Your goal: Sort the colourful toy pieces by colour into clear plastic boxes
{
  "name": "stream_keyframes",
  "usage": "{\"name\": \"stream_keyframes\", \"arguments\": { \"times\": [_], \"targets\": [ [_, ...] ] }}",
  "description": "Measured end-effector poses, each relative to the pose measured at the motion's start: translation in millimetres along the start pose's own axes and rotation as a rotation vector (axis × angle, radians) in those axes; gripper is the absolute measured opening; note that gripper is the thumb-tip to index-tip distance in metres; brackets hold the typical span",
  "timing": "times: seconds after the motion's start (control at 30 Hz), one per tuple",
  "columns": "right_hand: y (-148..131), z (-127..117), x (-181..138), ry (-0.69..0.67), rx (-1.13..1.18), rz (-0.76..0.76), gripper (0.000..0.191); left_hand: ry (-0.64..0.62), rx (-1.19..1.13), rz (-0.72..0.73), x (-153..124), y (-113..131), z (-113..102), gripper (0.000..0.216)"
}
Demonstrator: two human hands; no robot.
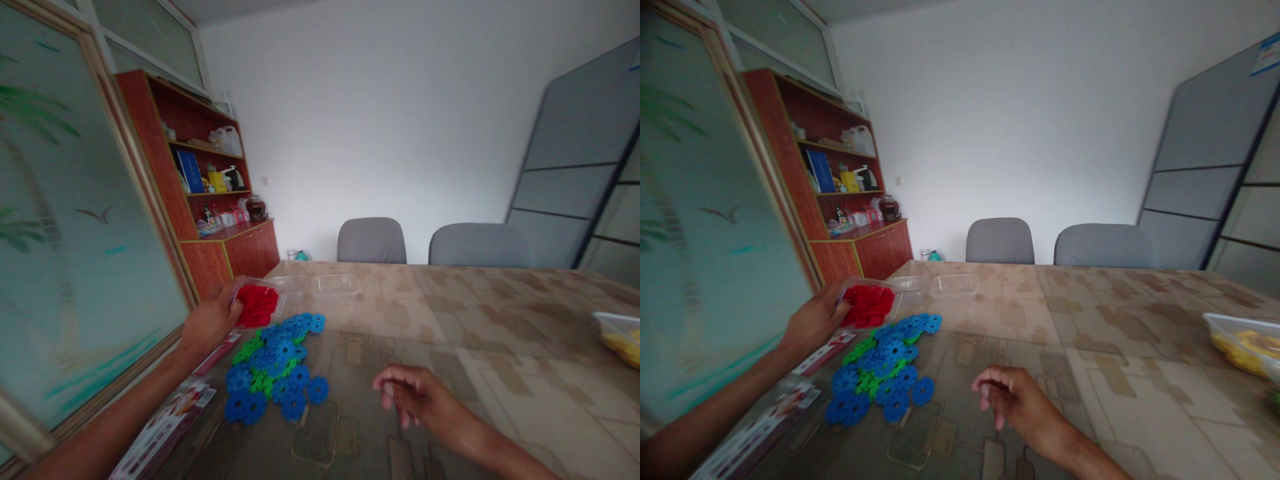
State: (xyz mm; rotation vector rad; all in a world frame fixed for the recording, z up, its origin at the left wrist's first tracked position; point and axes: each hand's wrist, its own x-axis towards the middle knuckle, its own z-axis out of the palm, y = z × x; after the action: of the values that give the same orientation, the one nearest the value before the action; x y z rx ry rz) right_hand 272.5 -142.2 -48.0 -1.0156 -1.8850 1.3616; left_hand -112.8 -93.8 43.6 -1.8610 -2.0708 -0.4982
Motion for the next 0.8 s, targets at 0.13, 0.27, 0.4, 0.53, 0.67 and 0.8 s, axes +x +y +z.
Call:
{"name": "stream_keyframes", "arguments": {
  "times": [0.13, 0.27, 0.4, 0.53, 0.67, 0.8],
  "targets": [
    [2.9, -1.2, -0.9, -0.002, -0.008, 0.017, 0.032, 0.010, 0.054, 0.007, -7.6, 3.4, 9.4, 0.046],
    [6.3, -0.1, -0.2, -0.017, -0.012, 0.004, 0.027, 0.065, 0.077, 0.073, -14.2, 5.3, 9.3, 0.046],
    [5.5, 1.3, -0.6, -0.007, -0.062, -0.002, 0.024, 0.087, 0.135, 0.119, -22.1, 10.7, 3.4, 0.046],
    [1.0, 1.4, -2.0, -0.004, -0.095, -0.012, 0.025, 0.109, 0.158, 0.172, -33.3, 14.2, -3.1, 0.048],
    [0.7, 1.8, -1.9, -0.001, -0.103, -0.011, 0.026, 0.158, 0.183, 0.191, -45.7, 14.6, -12.3, 0.047],
    [2.5, 2.9, -1.3, -0.012, -0.111, -0.018, 0.025, 0.181, 0.198, 0.177, -49.2, 17.4, -23.0, 0.047]
  ]
}}
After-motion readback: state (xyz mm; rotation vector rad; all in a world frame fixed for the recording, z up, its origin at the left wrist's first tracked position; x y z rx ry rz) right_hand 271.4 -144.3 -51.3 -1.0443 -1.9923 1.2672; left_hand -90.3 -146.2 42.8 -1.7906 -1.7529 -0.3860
